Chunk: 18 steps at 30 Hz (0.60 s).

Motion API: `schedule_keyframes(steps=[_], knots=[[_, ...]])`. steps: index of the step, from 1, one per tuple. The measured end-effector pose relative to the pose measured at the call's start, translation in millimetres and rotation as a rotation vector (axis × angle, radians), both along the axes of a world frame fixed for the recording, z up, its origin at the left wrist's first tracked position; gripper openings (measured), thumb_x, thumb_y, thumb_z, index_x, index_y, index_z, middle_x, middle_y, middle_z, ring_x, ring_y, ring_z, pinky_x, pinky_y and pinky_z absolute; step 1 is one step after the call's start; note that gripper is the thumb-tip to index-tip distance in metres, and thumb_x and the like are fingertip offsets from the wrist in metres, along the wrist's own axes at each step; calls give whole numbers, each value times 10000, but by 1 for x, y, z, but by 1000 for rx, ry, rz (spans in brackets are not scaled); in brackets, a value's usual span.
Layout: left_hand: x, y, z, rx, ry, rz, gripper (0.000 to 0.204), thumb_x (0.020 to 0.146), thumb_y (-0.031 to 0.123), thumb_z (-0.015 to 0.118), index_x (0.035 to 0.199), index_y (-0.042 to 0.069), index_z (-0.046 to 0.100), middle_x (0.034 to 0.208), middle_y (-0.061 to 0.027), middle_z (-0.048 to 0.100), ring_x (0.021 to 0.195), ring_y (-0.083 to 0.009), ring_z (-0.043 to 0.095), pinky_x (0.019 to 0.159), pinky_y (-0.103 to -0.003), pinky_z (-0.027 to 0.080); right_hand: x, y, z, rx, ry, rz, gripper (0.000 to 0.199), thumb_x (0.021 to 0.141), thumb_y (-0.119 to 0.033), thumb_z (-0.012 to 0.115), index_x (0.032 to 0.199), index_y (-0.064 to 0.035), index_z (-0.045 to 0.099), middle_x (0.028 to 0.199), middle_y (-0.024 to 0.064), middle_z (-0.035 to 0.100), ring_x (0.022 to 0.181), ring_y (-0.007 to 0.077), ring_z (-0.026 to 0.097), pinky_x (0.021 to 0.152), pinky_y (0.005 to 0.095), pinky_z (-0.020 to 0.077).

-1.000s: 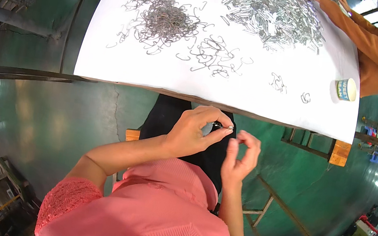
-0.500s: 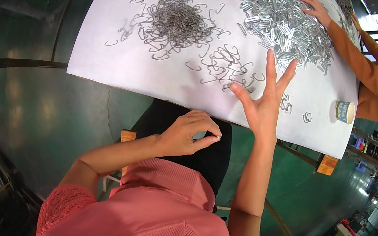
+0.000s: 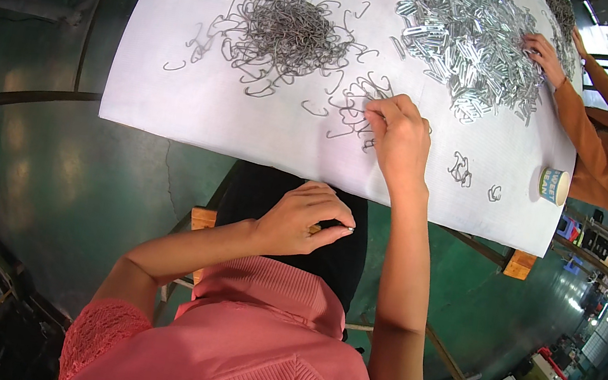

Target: The person sits at a table and repeatedly picks up small metal hooks and cylindrical metal pieces, joining them by hand. They place the assembled units onto a wooden rack nearby. The process is repetitive, with the person handling items one at a time.

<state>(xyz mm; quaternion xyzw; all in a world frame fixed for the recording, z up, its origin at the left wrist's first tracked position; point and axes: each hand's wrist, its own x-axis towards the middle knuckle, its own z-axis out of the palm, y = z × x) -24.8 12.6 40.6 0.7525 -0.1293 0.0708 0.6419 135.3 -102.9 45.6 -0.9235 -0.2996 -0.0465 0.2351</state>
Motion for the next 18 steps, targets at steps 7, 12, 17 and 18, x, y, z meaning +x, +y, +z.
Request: schedule_keyframes(steps=[7, 12, 17, 18], knots=[[3, 2, 0, -5, 0, -1, 183, 746, 32, 732, 905, 83, 658, 862, -29, 671, 798, -228, 611, 819, -363, 469, 0, 4, -1, -45, 60, 39, 85, 756, -92, 721, 822, -101, 668, 851, 25, 593, 795, 240, 603, 705, 380, 435], [2, 2, 1, -16, 10, 0, 180, 746, 33, 737, 898, 85, 655, 863, -28, 670, 798, -226, 612, 816, -361, 470, 12, -9, 2, -149, -43, 11, 51, 778, -88, 677, 815, -120, 662, 855, 28, 560, 823, 225, 593, 678, 405, 428], [1, 1, 0, -11, -6, -9, 180, 749, 37, 737, 900, 88, 653, 871, -22, 669, 786, -223, 609, 808, -358, 469, 16, -1, 4, -47, 24, 34, 211, 775, -15, 630, 933, -136, 699, 912, 42, 555, 838, 238, 593, 687, 411, 439], [1, 1, 0, -12, -18, -4, 180, 750, 38, 737, 900, 88, 652, 872, -20, 669, 783, -222, 608, 805, -356, 469, 17, 0, 3, -62, 3, 47, 240, 774, -7, 625, 958, -142, 700, 917, 43, 553, 844, 241, 592, 687, 411, 443]])
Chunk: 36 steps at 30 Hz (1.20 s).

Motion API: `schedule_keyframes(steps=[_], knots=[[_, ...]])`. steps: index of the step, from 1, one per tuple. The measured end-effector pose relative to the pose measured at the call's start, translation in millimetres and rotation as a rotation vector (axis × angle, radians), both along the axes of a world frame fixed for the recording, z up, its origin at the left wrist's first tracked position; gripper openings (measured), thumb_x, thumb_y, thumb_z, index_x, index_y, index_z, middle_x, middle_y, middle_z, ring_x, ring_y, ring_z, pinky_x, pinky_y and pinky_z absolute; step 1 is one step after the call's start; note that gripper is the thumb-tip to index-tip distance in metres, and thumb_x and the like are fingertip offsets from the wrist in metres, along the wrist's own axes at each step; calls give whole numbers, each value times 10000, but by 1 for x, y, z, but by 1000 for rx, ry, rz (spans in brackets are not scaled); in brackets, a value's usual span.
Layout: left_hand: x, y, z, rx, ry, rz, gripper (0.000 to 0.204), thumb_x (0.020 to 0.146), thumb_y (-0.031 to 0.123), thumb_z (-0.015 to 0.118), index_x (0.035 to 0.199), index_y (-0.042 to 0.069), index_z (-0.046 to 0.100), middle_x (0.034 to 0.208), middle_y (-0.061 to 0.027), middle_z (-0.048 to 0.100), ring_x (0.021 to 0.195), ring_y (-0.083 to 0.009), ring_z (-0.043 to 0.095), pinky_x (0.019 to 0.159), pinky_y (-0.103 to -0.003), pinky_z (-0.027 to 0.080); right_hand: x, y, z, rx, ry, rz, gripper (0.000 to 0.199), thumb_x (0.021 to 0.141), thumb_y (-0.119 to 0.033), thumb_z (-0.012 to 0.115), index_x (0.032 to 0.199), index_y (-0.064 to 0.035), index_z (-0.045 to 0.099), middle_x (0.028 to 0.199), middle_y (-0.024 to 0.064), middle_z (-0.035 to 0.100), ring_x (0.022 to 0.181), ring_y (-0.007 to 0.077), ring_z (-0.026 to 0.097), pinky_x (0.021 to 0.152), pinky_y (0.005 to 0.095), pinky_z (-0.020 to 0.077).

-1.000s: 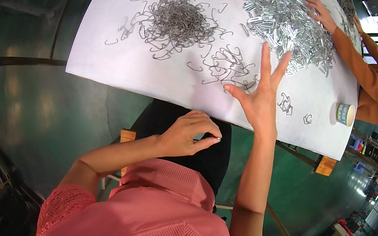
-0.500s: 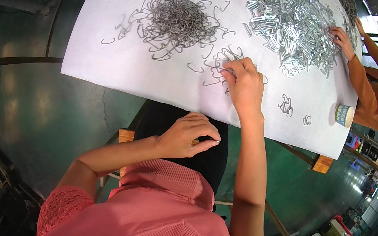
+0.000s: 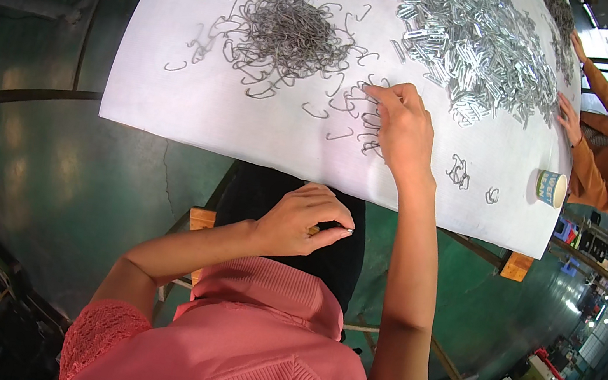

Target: The person sits at a table and repeatedly picks up small metal hooks and cylindrical metal pieces, joining them by hand. They place the assembled units onto a wooden rack nearby. The process is repetitive, with the person handling items one at a time.

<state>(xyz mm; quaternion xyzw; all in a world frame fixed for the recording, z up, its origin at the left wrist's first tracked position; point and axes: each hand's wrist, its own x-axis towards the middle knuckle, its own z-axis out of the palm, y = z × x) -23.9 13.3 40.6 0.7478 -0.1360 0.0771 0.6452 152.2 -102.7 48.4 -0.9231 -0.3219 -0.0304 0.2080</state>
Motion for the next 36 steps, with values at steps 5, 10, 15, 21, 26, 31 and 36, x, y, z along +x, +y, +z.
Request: schedule_keyframes(steps=[5, 10, 15, 21, 26, 31, 36], knots=[[-3, -1, -2, -21, -7, 18, 168, 758, 51, 735, 898, 91, 652, 880, -17, 675, 772, -212, 605, 794, -351, 466, 5, 20, 4, -66, -88, 1, 323, 777, -4, 622, 1054, -157, 687, 957, 47, 550, 892, 253, 586, 697, 424, 464], [-7, -1, -3, -21, -2, 34, 162, 762, 60, 736, 889, 96, 643, 880, -10, 677, 764, -202, 602, 766, -346, 463, 7, 75, 4, 133, -6, 171, 454, 763, -167, 727, 1200, -132, 606, 1149, 111, 544, 1021, 298, 559, 822, 415, 481], [-11, -3, -2, -24, -23, 61, 172, 756, 51, 740, 884, 99, 636, 873, -5, 672, 769, -201, 599, 745, -342, 458, 17, 122, -7, -1, -7, 149, 549, 761, -200, 752, 1272, -155, 555, 1271, 134, 512, 1127, 335, 527, 879, 419, 487], [-11, -3, -2, -38, -60, 52, 174, 756, 61, 747, 876, 106, 629, 870, -1, 664, 762, -195, 600, 721, -329, 458, 70, 140, 22, 180, 82, 218, 355, 799, -62, 683, 1139, -151, 631, 1153, 118, 590, 997, 324, 597, 871, 392, 488], [-11, -1, -5, -37, -85, 57, 159, 765, 69, 740, 869, 109, 627, 858, 2, 660, 770, -196, 612, 725, -331, 461, 78, 132, 35, 278, -145, 177, 187, 801, -82, 670, 980, -133, 669, 939, 95, 617, 863, 301, 621, 754, 401, 502], [-11, 2, -7, -37, -65, 78, 155, 766, 71, 737, 867, 108, 627, 861, 1, 663, 776, -199, 614, 727, -333, 462, 32, 110, 20, 142, 178, 204, 106, 802, -104, 686, 907, -107, 687, 891, 80, 621, 777, 267, 626, 702, 371, 501], [-10, 4, -7, -31, -63, 47, 136, 781, 92, 717, 862, 96, 609, 838, -15, 645, 770, -214, 609, 742, -349, 469, 14, 113, 3, 60, 220, 246, 127, 792, -100, 706, 917, -83, 685, 881, 61, 613, 730, 233, 621, 688, 349, 497]])
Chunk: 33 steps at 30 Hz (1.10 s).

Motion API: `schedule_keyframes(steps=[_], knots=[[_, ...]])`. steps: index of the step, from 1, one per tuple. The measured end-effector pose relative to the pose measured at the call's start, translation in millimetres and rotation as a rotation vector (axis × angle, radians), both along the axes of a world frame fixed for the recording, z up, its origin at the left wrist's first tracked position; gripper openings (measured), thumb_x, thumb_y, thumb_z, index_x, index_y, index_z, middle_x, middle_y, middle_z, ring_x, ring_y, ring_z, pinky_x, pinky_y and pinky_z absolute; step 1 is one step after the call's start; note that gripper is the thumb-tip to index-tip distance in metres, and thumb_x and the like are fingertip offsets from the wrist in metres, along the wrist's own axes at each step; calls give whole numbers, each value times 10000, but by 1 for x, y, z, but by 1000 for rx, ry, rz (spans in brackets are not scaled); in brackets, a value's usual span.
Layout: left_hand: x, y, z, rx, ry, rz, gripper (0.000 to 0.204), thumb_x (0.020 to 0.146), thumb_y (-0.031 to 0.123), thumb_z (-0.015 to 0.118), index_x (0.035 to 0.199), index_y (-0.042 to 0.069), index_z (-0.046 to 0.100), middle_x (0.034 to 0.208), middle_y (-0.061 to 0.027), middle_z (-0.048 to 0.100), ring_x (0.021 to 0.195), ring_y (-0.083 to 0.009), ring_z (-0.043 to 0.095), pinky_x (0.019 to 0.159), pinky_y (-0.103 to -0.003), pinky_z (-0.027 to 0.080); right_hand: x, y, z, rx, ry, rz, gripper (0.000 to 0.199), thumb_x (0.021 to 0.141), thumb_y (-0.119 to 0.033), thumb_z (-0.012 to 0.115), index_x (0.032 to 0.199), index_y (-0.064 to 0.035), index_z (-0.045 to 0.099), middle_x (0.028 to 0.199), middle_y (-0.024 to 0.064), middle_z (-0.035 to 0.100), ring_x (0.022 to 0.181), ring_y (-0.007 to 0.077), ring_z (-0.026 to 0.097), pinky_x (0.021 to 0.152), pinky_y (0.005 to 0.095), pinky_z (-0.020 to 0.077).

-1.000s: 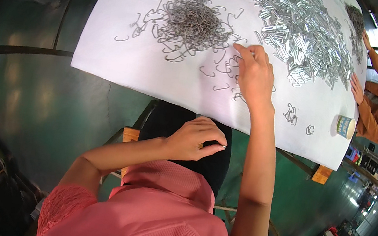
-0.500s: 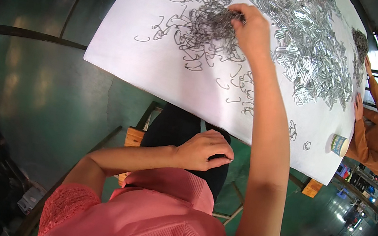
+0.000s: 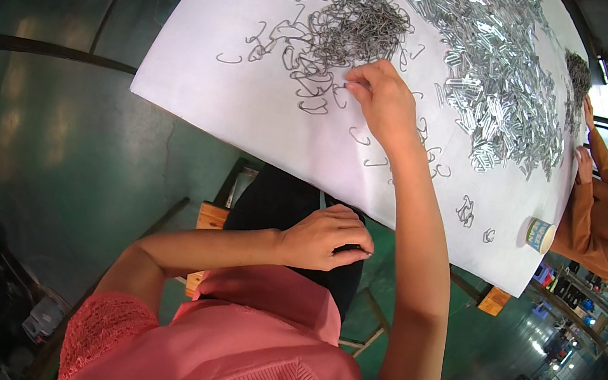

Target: The person sits at a table and repeatedly picks up small metal hooks and cylindrical metal pieces, joining them by hand. They place the assembled units onto a wooden rack nearby. The process is repetitive, with the person handling items one at a time.

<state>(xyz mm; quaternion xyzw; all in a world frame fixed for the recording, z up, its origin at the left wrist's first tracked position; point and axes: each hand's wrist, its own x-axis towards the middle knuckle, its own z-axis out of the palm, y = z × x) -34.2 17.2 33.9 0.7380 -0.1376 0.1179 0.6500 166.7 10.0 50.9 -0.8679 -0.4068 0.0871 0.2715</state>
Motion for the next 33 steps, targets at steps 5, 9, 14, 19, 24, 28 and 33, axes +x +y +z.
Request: schedule_keyframes(steps=[5, 9, 14, 19, 24, 28, 33], knots=[[-1, 2, 5, 16, -2, 13, 147, 765, 70, 738, 862, 99, 631, 865, -4, 670, 777, -200, 614, 737, -331, 467, 0, 1, 6, -137, 2, 51, 104, 776, -119, 710, 870, -91, 674, 881, 53, 590, 768, 249, 625, 706, 369, 493], [-5, -1, 3, 1, 3, 44, 141, 779, 86, 723, 866, 96, 612, 849, -11, 654, 781, -207, 615, 754, -343, 476, 1, -20, 18, -322, -49, 48, 104, 760, -125, 712, 851, -92, 674, 887, 64, 600, 804, 247, 631, 706, 373, 492], [-8, -3, 4, -1, 21, 20, 137, 790, 98, 715, 873, 97, 606, 843, -10, 647, 785, -209, 616, 768, -348, 481, -11, -19, 16, -227, 51, -73, 107, 761, -151, 719, 835, -85, 681, 896, 82, 624, 804, 251, 642, 718, 378, 500], [-10, -4, 7, 38, 6, -4, 139, 790, 105, 717, 880, 97, 612, 856, -14, 655, 783, -215, 616, 766, -352, 484, -26, -12, 13, -311, 9, -142, 115, 775, -176, 721, 838, -86, 683, 892, 89, 628, 807, 263, 643, 723, 393, 501], [-12, -8, 5, 22, 16, 18, 148, 773, 84, 731, 882, 95, 630, 879, -15, 669, 783, -209, 610, 744, -347, 471, -36, -15, 5, -272, -6, -63, 135, 788, -166, 712, 880, -76, 673, 911, 99, 628, 811, 272, 635, 737, 391, 497], [-11, -9, 7, 14, -3, 22, 154, 768, 70, 735, 889, 92, 641, 887, -19, 676, 790, -205, 614, 740, -344, 467, -31, -37, 10, -103, 158, -162, 91, 805, -142, 688, 859, -77, 653, 948, 92, 611, 878, 297, 636, 761, 424, 496], [-11, -9, 10, 17, -1, 19, 149, 772, 62, 731, 890, 86, 642, 873, -23, 675, 795, -207, 622, 749, -348, 468, -21, -55, 11, -7, -25, -259, 48, 814, -126, 675, 839, -89, 658, 905, 74, 622, 799, 281, 647, 700, 410, 508]])
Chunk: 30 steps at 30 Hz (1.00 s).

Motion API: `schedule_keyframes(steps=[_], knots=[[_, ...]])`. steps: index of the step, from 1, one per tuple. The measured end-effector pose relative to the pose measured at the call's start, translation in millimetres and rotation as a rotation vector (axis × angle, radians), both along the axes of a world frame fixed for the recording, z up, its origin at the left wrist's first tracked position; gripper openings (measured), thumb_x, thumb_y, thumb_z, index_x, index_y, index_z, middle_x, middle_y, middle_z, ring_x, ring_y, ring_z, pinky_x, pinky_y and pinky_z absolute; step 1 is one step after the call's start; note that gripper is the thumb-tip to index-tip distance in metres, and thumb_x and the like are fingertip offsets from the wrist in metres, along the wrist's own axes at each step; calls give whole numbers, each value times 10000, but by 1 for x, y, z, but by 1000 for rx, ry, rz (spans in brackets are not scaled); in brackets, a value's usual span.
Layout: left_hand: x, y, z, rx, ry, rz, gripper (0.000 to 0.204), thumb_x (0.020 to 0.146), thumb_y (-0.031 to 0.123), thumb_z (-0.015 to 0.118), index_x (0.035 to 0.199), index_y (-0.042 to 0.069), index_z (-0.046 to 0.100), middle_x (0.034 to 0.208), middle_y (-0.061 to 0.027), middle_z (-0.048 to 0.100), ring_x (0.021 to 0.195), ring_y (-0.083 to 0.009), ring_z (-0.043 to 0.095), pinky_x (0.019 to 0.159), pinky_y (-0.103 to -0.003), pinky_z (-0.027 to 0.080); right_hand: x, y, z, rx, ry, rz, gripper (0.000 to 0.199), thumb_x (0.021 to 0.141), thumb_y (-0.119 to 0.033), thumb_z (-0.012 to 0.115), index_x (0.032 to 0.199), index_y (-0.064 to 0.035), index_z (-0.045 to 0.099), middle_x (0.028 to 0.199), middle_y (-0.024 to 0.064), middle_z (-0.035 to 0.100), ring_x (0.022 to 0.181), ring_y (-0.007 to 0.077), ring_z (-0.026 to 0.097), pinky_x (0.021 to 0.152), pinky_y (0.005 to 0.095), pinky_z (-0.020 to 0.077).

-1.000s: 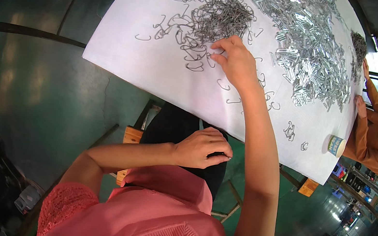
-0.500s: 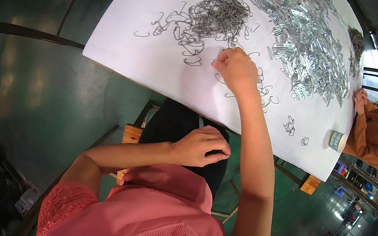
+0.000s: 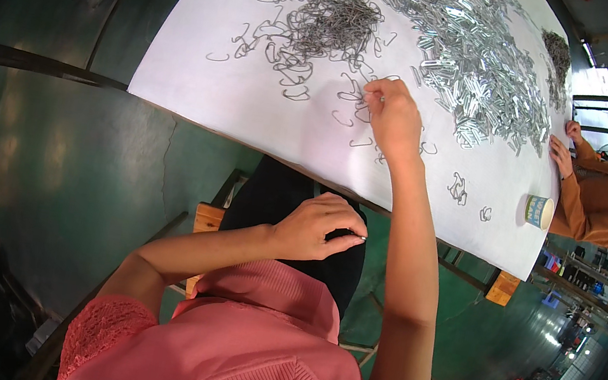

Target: The person sits at a table and repeatedly picks up small metal hooks and cylindrical metal pieces, joining them by hand. They place the assembled units onto a wooden rack nearby. The process is repetitive, with the person handling items one at a time.

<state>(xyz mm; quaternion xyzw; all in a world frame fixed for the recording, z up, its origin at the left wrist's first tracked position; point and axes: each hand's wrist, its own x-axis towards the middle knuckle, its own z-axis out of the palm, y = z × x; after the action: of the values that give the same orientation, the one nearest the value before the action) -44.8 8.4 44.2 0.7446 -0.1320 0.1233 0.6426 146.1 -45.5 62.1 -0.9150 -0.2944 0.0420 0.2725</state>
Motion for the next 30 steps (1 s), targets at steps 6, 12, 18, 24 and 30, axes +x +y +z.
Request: schedule_keyframes(steps=[6, 12, 18, 24, 30], knots=[[0, 0, 4, 6, -21, 35, 156, 772, 57, 730, 899, 84, 644, 866, -28, 672, 798, -208, 624, 757, -346, 464, 7, 3, -12, -39, -7, 86, 36, 788, -123, 690, 797, -99, 666, 878, 70, 626, 748, 280, 649, 671, 404, 512], [-2, 0, 7, 17, -11, 31, 159, 775, 61, 731, 907, 84, 644, 868, -31, 674, 800, -208, 626, 762, -344, 461, 7, 15, -7, -248, -27, 189, 68, 792, -122, 691, 846, -85, 672, 882, 87, 621, 795, 258, 633, 701, 372, 499], [-2, -3, 10, 16, -14, 36, 153, 781, 62, 728, 906, 86, 644, 872, -30, 677, 792, -201, 628, 745, -334, 456, 7, -4, -10, 63, 308, 156, 92, 837, -120, 663, 890, -46, 649, 830, 61, 632, 738, 193, 608, 688, 331, 489], [-2, -6, 15, 0, 38, 11, 130, 794, 74, 719, 900, 76, 644, 858, -33, 670, 760, -198, 615, 725, -325, 449, 8, -34, -25, 338, 451, 17, 75, 814, -123, 674, 841, -54, 663, 922, 100, 632, 764, 240, 626, 708, 365, 494], [-3, -9, 18, 2, 62, 23, 112, 799, 61, 708, 890, 67, 644, 852, -43, 662, 744, -194, 601, 716, -320, 449, -5, 4, -18, -47, 26, 134, 86, 782, -151, 706, 845, -96, 691, 956, 84, 597, 808, 258, 618, 728, 380, 495]])
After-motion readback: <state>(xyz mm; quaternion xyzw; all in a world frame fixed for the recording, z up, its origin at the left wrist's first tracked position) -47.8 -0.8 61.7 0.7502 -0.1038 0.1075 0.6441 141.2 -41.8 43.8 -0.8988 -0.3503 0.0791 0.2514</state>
